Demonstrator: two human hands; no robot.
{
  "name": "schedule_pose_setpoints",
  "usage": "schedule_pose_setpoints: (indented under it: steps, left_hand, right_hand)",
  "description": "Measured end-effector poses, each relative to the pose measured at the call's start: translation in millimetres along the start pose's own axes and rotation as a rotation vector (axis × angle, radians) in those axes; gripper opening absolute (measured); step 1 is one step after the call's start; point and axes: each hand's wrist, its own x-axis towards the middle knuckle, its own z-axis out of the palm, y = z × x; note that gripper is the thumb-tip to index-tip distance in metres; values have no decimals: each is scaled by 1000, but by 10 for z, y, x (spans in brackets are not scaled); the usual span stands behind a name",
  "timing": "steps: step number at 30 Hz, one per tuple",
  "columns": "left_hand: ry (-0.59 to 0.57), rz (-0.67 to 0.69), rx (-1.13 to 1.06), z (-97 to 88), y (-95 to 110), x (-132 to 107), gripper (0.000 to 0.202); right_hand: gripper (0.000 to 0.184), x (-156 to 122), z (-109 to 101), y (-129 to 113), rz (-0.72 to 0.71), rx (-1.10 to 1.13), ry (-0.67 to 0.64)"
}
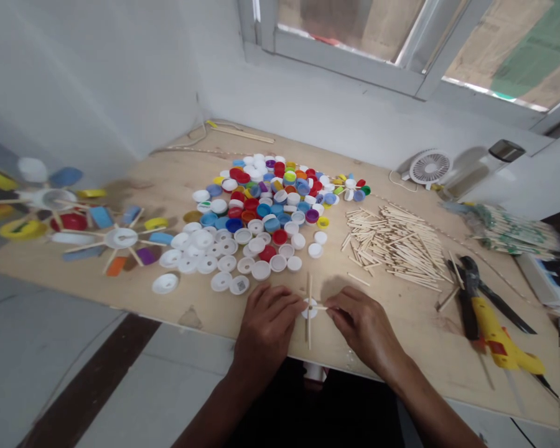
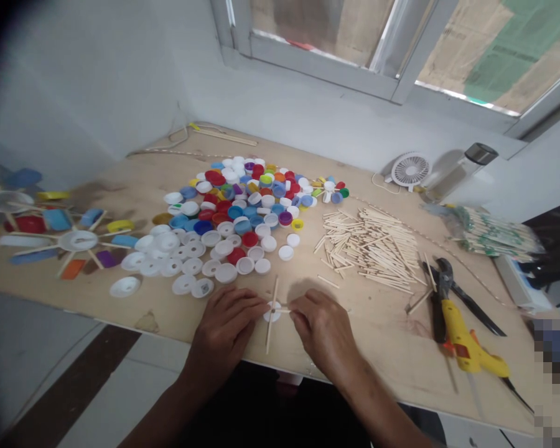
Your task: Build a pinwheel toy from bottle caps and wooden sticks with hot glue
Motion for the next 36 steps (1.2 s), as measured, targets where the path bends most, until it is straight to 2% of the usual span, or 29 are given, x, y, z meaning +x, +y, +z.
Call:
schedule_pose_setpoints:
  steps: [11,17,21,25,30,36]
  left_hand:
    - [-13,18,17,-3,3,3,24]
    - [20,31,90,-37,47,-22,30]
    - [-38,45,162,-22,129,-98,34]
    - [-45,41,197,64,170,-187,35]
    - [-78,50,237,117,147,-226,36]
    - [-66,56,220,116,147,-217,35]
  right_hand:
    - [16,-35,23,14,-24,-50,25]
    - [13,-86,13,13,-32,-53,110]
    - [17,-185,20,53,-63,-6,190]
    - [19,-301,48,91,-65,54,246]
    - [15,-391,73,101,-25,152,283]
    - [17,-413,110,128,-2,233,304]
